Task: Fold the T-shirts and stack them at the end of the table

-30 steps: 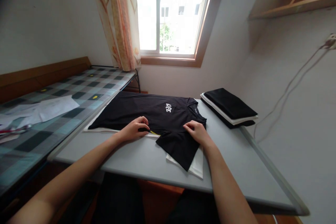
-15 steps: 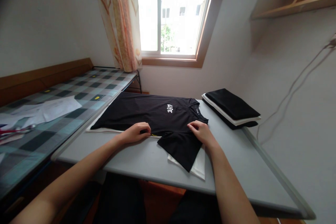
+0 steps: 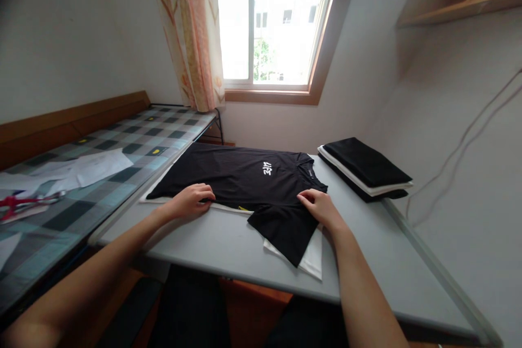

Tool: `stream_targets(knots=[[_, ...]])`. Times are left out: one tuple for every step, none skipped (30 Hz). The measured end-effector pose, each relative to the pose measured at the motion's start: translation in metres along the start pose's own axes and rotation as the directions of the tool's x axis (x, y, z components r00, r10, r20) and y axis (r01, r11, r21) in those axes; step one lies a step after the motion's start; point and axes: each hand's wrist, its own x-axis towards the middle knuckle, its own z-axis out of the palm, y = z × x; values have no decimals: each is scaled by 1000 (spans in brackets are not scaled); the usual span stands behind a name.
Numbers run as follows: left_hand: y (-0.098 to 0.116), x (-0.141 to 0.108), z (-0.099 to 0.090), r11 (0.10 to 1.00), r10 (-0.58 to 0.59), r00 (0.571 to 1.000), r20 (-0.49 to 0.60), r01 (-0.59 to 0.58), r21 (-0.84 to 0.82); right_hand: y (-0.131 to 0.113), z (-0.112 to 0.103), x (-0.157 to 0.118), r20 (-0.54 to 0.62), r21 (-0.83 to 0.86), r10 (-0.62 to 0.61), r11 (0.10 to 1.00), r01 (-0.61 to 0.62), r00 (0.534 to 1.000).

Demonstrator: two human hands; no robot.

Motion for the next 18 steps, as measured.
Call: stream_targets(knots=[[-5, -5, -4, 1000, -16, 1000, 7, 16, 2, -1, 0, -1, 11, 10, 1, 1000, -1, 1000], [-10, -9, -8, 999, -37, 999, 15, 37, 1, -1, -1, -1, 21, 14, 4, 1000, -5, 1000], [-15, -14, -11, 998, -61, 998, 22, 61, -2, -1, -1, -2, 30, 12, 10, 1000, -10, 999], [-21, -19, -14, 996, -87, 996, 27, 87, -7, -1, -2, -2, 36, 6, 16, 1000, -16, 999], [-26, -24, -16, 994, -111, 993, 33, 112, -16, 0, -2, -3, 35, -3, 22, 1000, -22, 999], [-31, -29, -19, 991, -132, 990, 37, 134, -26, 0, -2, -3, 29, -11, 28, 1000, -27, 999], [-35, -34, -22, 987, -154, 987, 39, 155, -36, 1, -3, -3, 22, -15, 32, 999, -32, 999], [-39, -39, -24, 983, -175, 984, 41, 176, -43, 1, -3, -3, 15, -16, 38, 999, -38, 999], [-43, -43, -27, 979, -196, 980, 42, 198, -50, 1, -3, -3, 11, -15, 43, 999, -43, 999], [-46, -46, -30, 974, -214, 976, 45, 217, -61, 1, -3, -3, 10, -14, 47, 999, -47, 999], [-48, -49, -32, 969, -231, 972, 49, 234, -77, 1, -3, -3, 12, -12, 49, 999, -49, 999], [-49, -51, -35, 963, -246, 968, 57, 250, -99, 0, -3, -3, 15, -11, 47, 999, -47, 999], [-50, -53, -37, 956, -257, 964, 66, 264, -126, -1, -3, -3, 14, -12, 44, 999, -44, 999], [-51, -54, -38, 950, -265, 961, 76, 273, -153, -1, -3, -3, 14, -14, 39, 999, -39, 999], [-52, -55, -40, 943, -271, 959, 82, 282, -178, -2, -2, -3, 13, -17, 37, 999, -36, 999], [-52, -56, -41, 937, -276, 957, 84, 288, -196, -2, -2, -3, 11, -20, 36, 999, -36, 999], [-53, -57, -41, 934, -281, 956, 84, 293, -206, -2, -2, -3, 10, -22, 35, 999, -35, 999], [-54, -57, -41, 931, -286, 955, 80, 297, -211, -2, -2, -3, 8, -23, 34, 999, -34, 999]])
